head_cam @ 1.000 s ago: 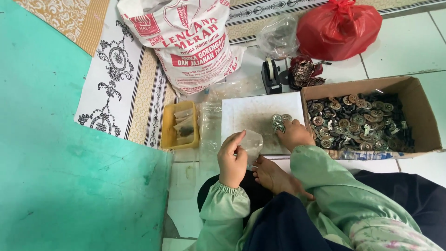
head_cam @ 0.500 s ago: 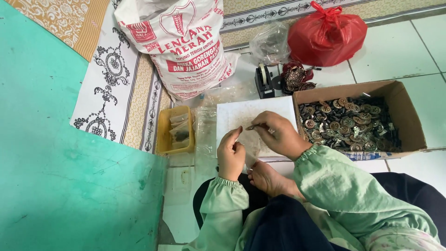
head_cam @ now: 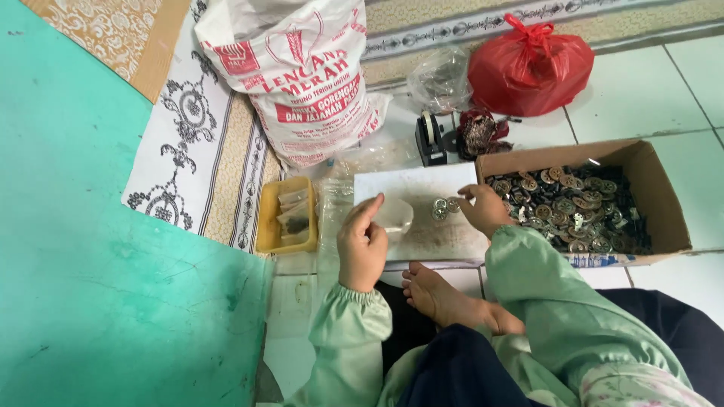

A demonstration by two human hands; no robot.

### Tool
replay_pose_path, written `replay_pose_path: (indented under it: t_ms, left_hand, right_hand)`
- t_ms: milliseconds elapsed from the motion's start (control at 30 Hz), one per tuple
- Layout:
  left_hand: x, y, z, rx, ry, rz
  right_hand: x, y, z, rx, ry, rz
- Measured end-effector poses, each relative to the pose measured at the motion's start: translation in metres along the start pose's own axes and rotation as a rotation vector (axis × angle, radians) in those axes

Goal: The person sits on the floor and sorts metal buttons from a cardboard box onto a white surface. They then place the sorted buttons into a small plastic bag and put the bag into a yellow container.

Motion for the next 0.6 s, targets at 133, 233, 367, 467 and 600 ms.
replay_pose_path:
  t_ms: [133,233,367,467,600]
  left_hand:
    - [-0.030,-0.009,-0.013,-0.012,0.071,-0.012]
    - [-0.041,-0.017,-0.020,0.014,0.097,-0.057]
    - [-0.050,-0.021,-0.030,-0.007,0.139,-0.083]
    - [-0.049,-0.022,-0.033,-0.025,0.154,-0.093]
    - [-0.047,-0.025,-0.033,-0.025,0.166,-0.097]
  right_hand:
    - [-0.007,-0.018,0.015,-0.175,-0.082,-0.151]
    - [0.004,-0.031,0.012,-0.245,-0.082,-0.190]
    - [0.003,-0.036,0.004,-0.500,-0.020,-0.205]
    - [0.013,-0.043,0.026,-0.476,-0.033,-0.192]
    - [0.008,-0.037,0.041,-0.151,-0.055,-0.161]
Point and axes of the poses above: each hand's wrist, its own x-axis towards the middle knuckle, its own y-axis out of the back of the hand, z = x × y, the point moved 10 cm from there along x, towards the middle knuckle, and after that the axes turned 10 degrees about x, right-handed, at the moved point
